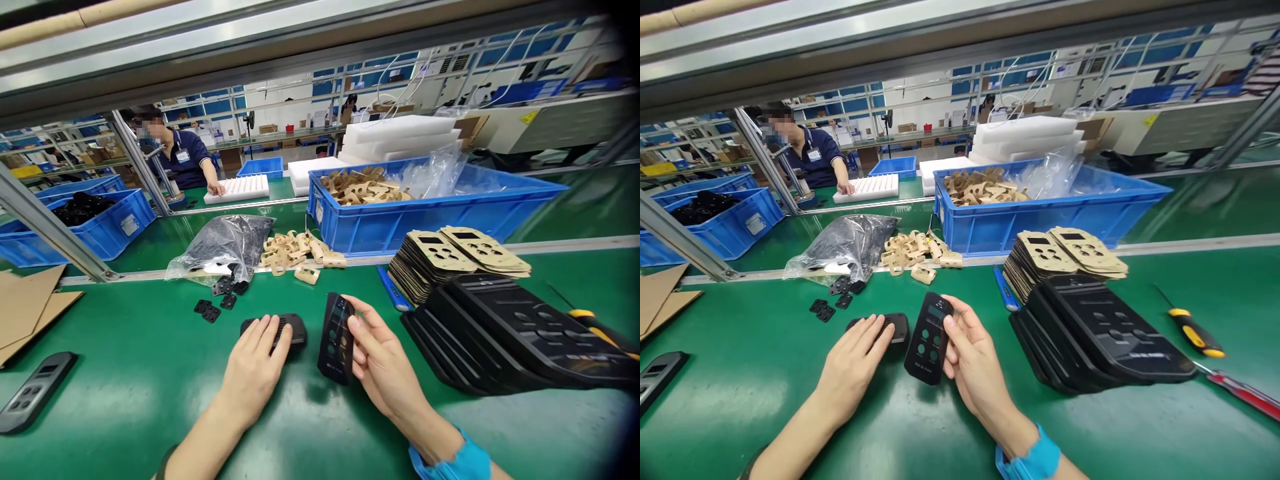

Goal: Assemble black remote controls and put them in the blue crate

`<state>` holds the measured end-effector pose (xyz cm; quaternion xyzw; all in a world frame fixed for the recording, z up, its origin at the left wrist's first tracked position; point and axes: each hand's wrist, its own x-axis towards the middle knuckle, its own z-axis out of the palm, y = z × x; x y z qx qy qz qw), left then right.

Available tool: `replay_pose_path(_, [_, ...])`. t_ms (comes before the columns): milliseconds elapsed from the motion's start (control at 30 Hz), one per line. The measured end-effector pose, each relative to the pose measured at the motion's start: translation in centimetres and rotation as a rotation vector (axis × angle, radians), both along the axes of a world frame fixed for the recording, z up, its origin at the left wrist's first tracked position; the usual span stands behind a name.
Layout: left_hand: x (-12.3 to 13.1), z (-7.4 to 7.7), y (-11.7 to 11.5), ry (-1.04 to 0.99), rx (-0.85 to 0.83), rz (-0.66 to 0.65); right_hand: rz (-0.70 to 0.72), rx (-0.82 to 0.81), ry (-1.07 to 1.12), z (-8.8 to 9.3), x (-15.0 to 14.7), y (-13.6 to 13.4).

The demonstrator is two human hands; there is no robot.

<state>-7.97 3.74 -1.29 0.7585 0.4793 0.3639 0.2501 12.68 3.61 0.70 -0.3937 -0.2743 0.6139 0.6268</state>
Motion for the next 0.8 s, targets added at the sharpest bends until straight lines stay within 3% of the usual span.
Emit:
replay_pose_path(167, [-0.6, 0.2, 0.8, 0.018, 0.085, 0.07, -0.003, 0.011, -0.006, 0.3, -0.1, -0.1])
replay_pose_path(300, [-1.0, 0.5, 1.2, -0.068, -0.035, 0.137, 0.018, 0.021, 0.011, 0.1, -0.2, 0.0])
replay_pose_path(433, [-0.9, 1.3, 1.1, -0.447, -0.182, 0.261, 0.035, 0.015, 0.023, -0.1, -0.1, 0.1])
replay_pose_path(567, [0.0, 2.2, 0.8, -0.899, -0.573, 0.15, 0.067, -0.013, 0.026, -0.2, 0.0, 0.1])
replay_pose_path(667, [0.7, 2.2, 0.5, -1.003, -0.762, 0.089, 0.078, -0.028, 0.023, -0.2, -0.1, 0.0])
replay_pose_path(800, [1.1, 1.8, 0.0, -1.066, -0.828, 0.043, 0.077, -0.039, -0.001, -0.3, -0.2, 0.0])
